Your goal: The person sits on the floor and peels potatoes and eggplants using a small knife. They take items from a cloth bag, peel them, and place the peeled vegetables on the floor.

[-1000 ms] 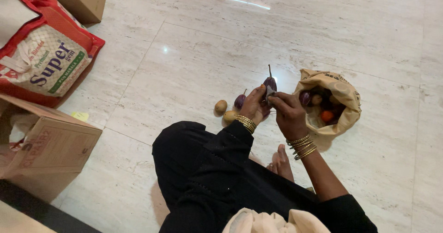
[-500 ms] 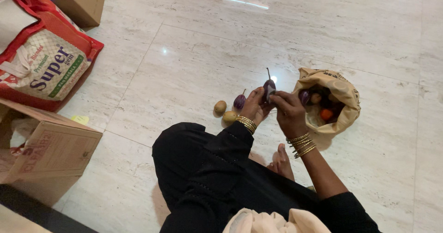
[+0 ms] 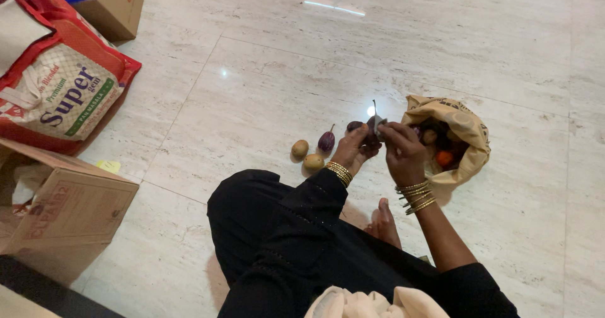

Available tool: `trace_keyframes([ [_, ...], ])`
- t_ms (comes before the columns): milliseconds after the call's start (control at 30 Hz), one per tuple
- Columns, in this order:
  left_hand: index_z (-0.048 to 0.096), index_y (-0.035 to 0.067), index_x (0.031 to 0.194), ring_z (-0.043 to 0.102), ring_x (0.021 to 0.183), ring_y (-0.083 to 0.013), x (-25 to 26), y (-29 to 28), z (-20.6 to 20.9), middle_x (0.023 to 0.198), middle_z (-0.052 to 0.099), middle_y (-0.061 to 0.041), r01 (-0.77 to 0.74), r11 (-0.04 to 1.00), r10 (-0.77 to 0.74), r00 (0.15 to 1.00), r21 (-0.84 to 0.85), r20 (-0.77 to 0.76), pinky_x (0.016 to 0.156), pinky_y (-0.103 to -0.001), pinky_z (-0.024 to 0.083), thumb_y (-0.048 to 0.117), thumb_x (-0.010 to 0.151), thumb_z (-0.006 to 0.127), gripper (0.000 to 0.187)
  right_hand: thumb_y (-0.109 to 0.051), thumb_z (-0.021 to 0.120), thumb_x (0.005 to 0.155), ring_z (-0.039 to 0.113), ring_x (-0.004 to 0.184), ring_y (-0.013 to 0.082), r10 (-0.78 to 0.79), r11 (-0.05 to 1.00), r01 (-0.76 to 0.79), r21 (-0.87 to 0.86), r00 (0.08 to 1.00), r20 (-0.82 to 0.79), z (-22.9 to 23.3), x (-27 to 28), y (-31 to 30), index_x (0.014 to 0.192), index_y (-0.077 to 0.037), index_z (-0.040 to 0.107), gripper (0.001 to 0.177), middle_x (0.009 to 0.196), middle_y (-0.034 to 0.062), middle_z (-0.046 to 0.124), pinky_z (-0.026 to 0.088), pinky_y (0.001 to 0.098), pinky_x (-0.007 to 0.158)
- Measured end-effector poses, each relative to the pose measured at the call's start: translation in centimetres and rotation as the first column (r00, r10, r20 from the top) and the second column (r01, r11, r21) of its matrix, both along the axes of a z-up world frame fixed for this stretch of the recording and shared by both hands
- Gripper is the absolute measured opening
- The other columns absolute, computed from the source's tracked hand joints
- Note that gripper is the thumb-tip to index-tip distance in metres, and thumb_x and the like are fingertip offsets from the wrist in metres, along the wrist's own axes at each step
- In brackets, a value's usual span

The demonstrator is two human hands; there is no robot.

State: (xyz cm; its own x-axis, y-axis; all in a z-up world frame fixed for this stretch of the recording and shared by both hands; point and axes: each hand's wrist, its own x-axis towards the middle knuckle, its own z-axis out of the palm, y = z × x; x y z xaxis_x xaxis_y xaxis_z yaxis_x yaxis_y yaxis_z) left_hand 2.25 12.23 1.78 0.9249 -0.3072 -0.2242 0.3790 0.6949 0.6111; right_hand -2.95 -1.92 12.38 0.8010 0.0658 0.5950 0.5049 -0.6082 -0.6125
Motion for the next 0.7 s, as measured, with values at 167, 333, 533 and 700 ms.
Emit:
trace_keyframes([
  [167, 0.061, 0.014, 0.12, 0.068, 0.092, -0.0161, 0.3, 0.8, 1.2, 0.102, 0.068, -0.003, -0.104, 0.99, 0.097, 0.992, -0.092, -0.082, 0.08, -0.032, 0.059, 0.031, 0.098, 0.069, 0.028, 0.003, 0.07, 0.09, 0.071, 0.106, 0.0276, 0.095, 0.987, -0.084, -0.138, 0.993, 0.076, -0.9, -0.3, 1.6, 0.115, -0.008, 0.075, 0.028, 0.119, 0.011, 0.072, 0.059, 0.0365, 0.087],
  [333, 0.063, 0.012, 0.119, 0.067, 0.087, -0.0156, -0.4, 1.0, 1.4, 0.098, 0.067, -0.002, 0.002, 1.0, -0.001, 0.999, 0.007, -0.051, 0.075, -0.032, 0.06, 0.037, 0.098, 0.072, 0.034, 0.002, 0.073, 0.091, 0.071, 0.105, 0.0266, 0.027, 0.998, -0.023, -0.058, 0.998, 0.053, -0.6, 0.2, 0.7, 0.116, -0.009, 0.075, 0.028, 0.118, 0.0107, 0.072, 0.06, 0.0359, 0.085],
  [533, 0.063, 0.013, 0.125, 0.07, 0.088, -0.0174, -0.3, 0.2, 1.1, 0.101, 0.07, -0.004, 0.156, 0.985, -0.156, 0.988, 0.076, 0.002, 0.073, -0.029, 0.06, 0.043, 0.095, 0.071, 0.042, 0.007, 0.062, 0.092, 0.074, 0.095, 0.022, 0.037, 0.959, 0.003, 0.285, 0.99, -0.136, -0.3, 0.8, -1.0, 0.121, -0.01, 0.073, 0.036, 0.122, 0.009, 0.073, 0.061, 0.0316, 0.079],
  [700, 0.057, 0.018, 0.129, 0.07, 0.087, -0.0142, 0.0, 0.1, 0.8, 0.102, 0.069, -0.003, -0.009, 1.0, 0.008, 0.999, 0.025, 0.048, 0.071, -0.031, 0.061, 0.038, 0.094, 0.07, 0.042, 0.009, 0.067, 0.089, 0.074, 0.101, 0.0263, 0.036, 0.997, -0.037, 0.063, 0.999, 0.006, -0.5, 0.3, 0.0, 0.118, -0.008, 0.075, 0.034, 0.119, 0.0122, 0.073, 0.06, 0.0347, 0.083],
])
